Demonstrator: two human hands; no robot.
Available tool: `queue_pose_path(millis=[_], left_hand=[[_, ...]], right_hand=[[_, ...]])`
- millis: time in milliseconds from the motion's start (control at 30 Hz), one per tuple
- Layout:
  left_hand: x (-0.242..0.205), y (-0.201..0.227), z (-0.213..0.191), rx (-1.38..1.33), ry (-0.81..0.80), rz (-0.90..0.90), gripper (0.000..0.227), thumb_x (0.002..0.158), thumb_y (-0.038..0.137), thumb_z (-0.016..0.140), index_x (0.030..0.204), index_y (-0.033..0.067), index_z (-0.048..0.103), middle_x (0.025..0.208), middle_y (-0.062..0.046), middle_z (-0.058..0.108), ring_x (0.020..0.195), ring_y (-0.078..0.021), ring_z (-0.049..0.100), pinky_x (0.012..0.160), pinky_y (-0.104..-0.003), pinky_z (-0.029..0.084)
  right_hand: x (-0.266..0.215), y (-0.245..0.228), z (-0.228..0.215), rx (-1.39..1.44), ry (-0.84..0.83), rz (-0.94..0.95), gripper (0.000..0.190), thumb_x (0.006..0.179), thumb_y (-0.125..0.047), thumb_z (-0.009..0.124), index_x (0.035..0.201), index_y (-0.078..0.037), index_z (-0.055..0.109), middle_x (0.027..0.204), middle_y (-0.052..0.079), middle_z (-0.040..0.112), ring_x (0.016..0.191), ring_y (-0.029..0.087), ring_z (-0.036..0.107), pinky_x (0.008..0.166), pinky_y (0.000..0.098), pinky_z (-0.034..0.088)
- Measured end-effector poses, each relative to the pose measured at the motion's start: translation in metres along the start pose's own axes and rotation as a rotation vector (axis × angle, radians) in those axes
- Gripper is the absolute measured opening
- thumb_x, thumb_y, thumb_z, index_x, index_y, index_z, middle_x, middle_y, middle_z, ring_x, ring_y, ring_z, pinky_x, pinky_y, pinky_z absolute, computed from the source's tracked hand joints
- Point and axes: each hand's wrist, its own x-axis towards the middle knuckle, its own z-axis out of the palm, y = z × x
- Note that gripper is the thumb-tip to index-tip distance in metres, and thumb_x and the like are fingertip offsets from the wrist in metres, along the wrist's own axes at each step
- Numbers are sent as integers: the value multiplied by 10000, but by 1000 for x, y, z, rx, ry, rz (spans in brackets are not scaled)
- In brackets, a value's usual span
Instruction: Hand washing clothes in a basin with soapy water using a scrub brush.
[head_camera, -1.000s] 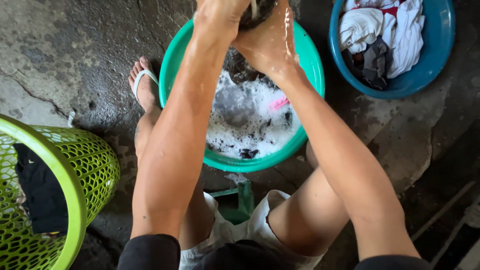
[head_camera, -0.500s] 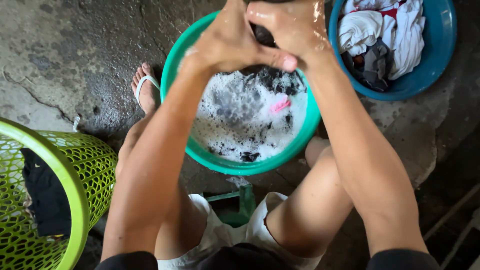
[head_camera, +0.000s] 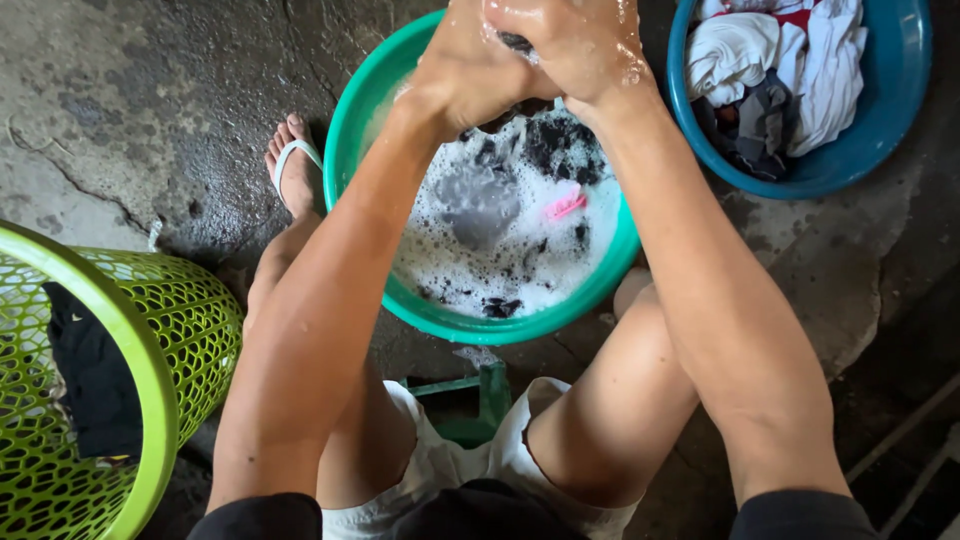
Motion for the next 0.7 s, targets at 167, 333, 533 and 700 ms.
queue_pose_path(millis=[167, 333, 533, 700], left_hand=[[0, 4, 0, 46, 34, 13, 349, 700, 115, 884, 956, -16, 686, 868, -66, 746, 783, -141, 722, 703, -322, 604], [2, 4, 6, 63, 84, 15, 315, 667, 103, 872, 888, -18, 683, 799, -64, 730, 718, -136, 703, 651, -316, 591], [5, 0, 17, -182, 134, -18, 269, 709, 73, 831, 895, -44, 675, 817, -66, 708, 740, -116, 639, 632, -324, 571], [6, 8, 20, -82, 229, -188, 253, 644, 89, 800, 840, -22, 684, 705, -44, 717, 600, -88, 659, 505, -306, 553]], right_hand=[[7, 15, -4, -44, 35, -8, 155, 875, -38, 842, 929, 22, 709, 874, 38, 718, 785, 150, 706, 703, 349, 590], [9, 20, -8, -70, 69, -1, 178, 857, -57, 856, 909, 18, 703, 850, 43, 703, 761, 158, 700, 682, 363, 596], [11, 23, -12, 16, 33, 16, 188, 869, -80, 846, 908, 8, 683, 858, 56, 690, 773, 183, 712, 702, 378, 605], [11, 25, -16, 32, 67, 25, 207, 870, -95, 847, 912, 2, 668, 857, 57, 677, 753, 176, 696, 686, 370, 597]])
